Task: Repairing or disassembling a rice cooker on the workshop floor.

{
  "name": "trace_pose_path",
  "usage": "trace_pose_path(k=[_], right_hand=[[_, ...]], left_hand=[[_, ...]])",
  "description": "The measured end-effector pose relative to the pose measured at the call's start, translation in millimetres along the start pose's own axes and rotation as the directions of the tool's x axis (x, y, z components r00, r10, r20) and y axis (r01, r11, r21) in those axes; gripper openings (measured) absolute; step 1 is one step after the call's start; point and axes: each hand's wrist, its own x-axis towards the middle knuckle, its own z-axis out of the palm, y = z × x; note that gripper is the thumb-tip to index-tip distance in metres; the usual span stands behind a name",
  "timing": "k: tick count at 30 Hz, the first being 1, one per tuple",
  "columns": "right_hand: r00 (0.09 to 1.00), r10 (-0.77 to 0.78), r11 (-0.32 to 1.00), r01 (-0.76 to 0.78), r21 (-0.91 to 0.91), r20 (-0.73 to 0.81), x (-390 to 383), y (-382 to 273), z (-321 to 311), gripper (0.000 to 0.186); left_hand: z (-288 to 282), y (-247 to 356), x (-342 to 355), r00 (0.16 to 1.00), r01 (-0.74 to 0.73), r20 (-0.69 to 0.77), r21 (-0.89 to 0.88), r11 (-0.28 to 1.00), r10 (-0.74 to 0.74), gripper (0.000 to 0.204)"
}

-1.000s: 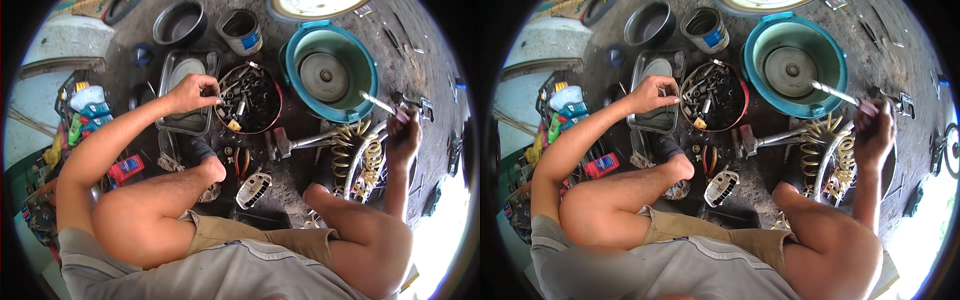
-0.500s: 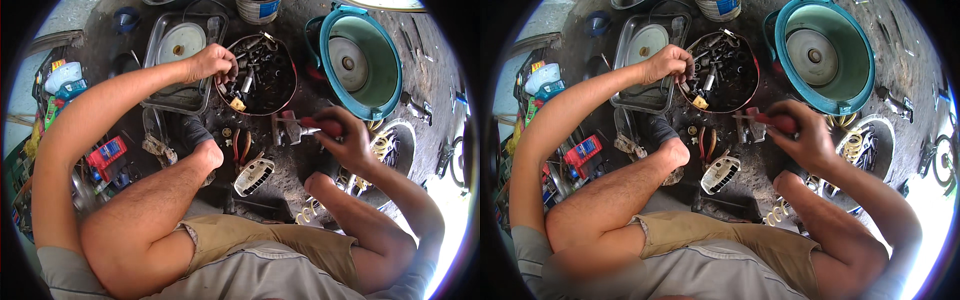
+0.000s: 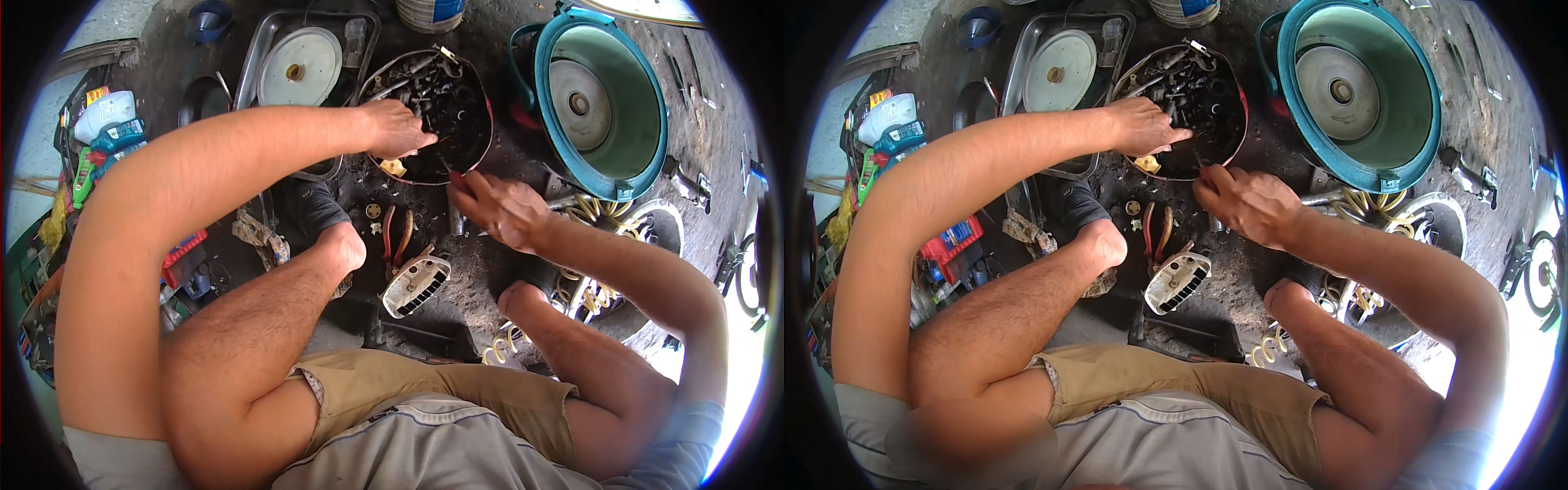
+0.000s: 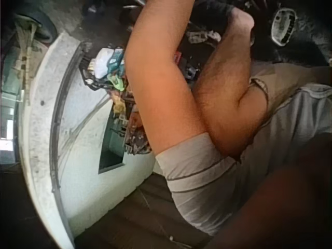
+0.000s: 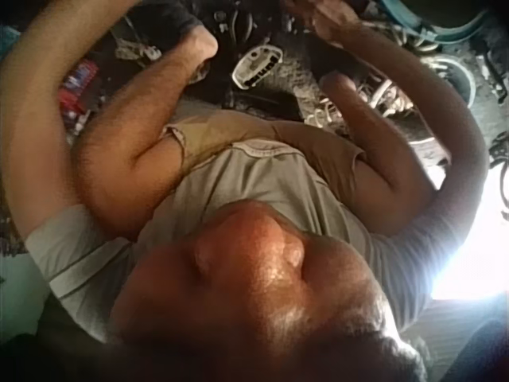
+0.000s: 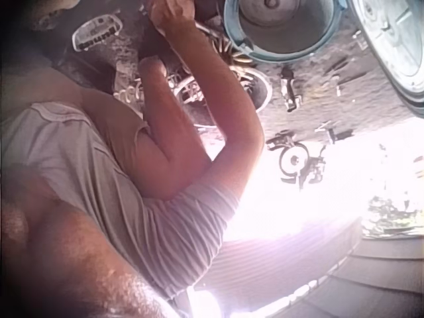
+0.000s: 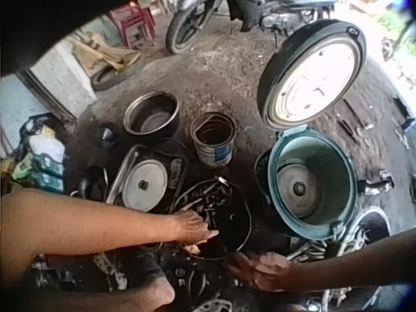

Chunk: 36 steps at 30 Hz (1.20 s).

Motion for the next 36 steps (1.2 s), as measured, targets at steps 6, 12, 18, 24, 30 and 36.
trace_pose_path(k=[6,12,18,24,30,36], right_hand=[[0.997,-0.068,0.997,0.066,-0.043,-0.04,-10,-3,0,0.039],[0.99,-0.103,0.994,0.105,0.014,-0.098,-35,-10,-20,0.043],[0.983,-0.072,0.994,0.083,0.064,-0.167,-52,-20,-39,0.034],[0.982,-0.031,0.99,0.056,0.127,-0.188,-60,-24,-50,0.035],[0.959,0.157,0.966,-0.099,0.24,-0.234,-90,-22,-67,0.041],[0.89,0.343,0.905,-0.228,0.359,-0.301,-111,-10,-58,0.055]], left_hand=[[22,-7,22,0.954,-0.008,-0.297,-0.127,0.992,-0.03,0.024],[36,14,53,0.885,0.147,-0.367,-0.366,0.919,-0.287,0.018],[29,31,61,0.904,0.223,-0.306,-0.258,0.94,-0.299,0.019],[55,25,62,0.924,0.173,-0.313,-0.166,0.971,-0.219,0.018],[43,13,43,0.855,-0.016,-0.48,-0.402,0.915,-0.196,0.02],[1,33,-7,0.95,-0.123,0.031,-0.877,-0.465,-0.309,0.009]])
